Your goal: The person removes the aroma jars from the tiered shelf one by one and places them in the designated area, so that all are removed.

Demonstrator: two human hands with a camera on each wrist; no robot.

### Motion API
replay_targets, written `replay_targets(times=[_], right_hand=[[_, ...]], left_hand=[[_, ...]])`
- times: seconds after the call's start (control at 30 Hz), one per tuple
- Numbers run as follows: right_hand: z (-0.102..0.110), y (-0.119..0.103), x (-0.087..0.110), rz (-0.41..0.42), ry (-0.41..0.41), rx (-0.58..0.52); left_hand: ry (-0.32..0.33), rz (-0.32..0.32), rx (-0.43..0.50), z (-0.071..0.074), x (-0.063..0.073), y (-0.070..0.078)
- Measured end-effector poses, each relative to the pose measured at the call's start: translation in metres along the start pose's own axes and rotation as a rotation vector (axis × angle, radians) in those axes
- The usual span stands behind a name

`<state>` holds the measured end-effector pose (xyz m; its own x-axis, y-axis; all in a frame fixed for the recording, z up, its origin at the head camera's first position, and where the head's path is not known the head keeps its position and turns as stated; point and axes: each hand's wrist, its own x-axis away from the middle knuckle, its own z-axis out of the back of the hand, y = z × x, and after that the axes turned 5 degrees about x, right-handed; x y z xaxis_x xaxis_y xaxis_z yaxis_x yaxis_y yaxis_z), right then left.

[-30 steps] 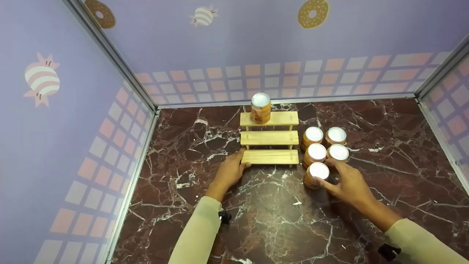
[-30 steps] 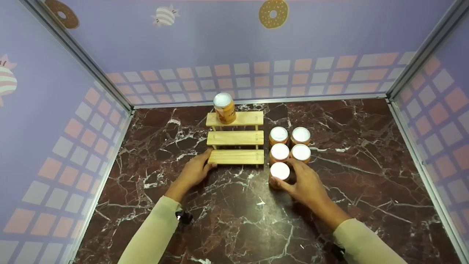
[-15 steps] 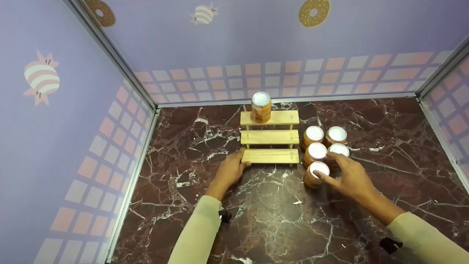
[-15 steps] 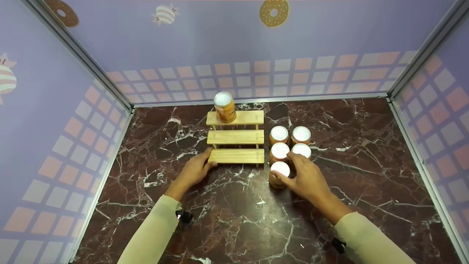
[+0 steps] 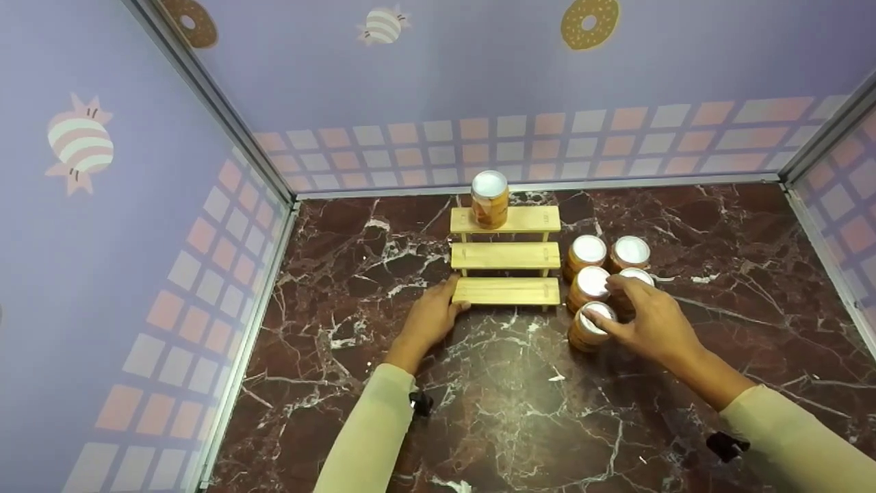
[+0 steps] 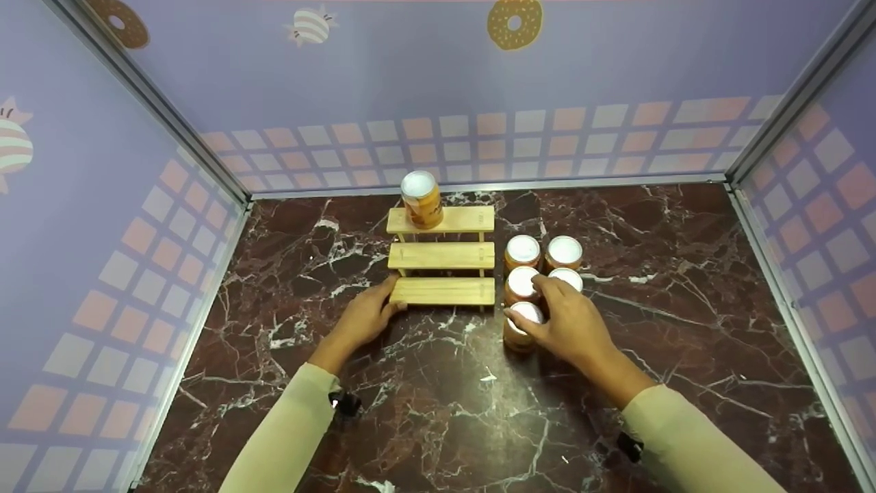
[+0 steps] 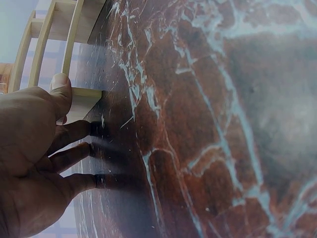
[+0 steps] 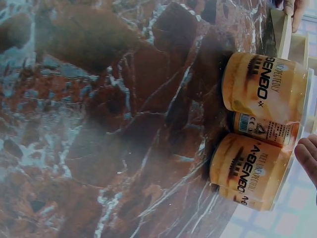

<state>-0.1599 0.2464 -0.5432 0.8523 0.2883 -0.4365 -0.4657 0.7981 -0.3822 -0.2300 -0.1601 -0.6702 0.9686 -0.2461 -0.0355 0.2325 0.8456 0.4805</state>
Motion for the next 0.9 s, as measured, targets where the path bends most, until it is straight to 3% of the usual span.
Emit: replay_targets(times=[0.3, 0.6, 0.9], right_hand=[[-0.002, -0.004, -0.014, 0.003, -0.026, 0.008], [-0.004, -0.01, -0.028, -0.031, -0.136, 0.022], [-0.01, -0.011, -0.045, 0.047, -0.078, 0.025]], left_hand=[[-0.003, -0.002, 0.0, 0.0, 0.0, 0.001], [-0.04, 0.029, 0.003, 0.002, 0.0, 0.002], [-0.038, 0.038, 0.02, 0.003, 0.0, 0.003]])
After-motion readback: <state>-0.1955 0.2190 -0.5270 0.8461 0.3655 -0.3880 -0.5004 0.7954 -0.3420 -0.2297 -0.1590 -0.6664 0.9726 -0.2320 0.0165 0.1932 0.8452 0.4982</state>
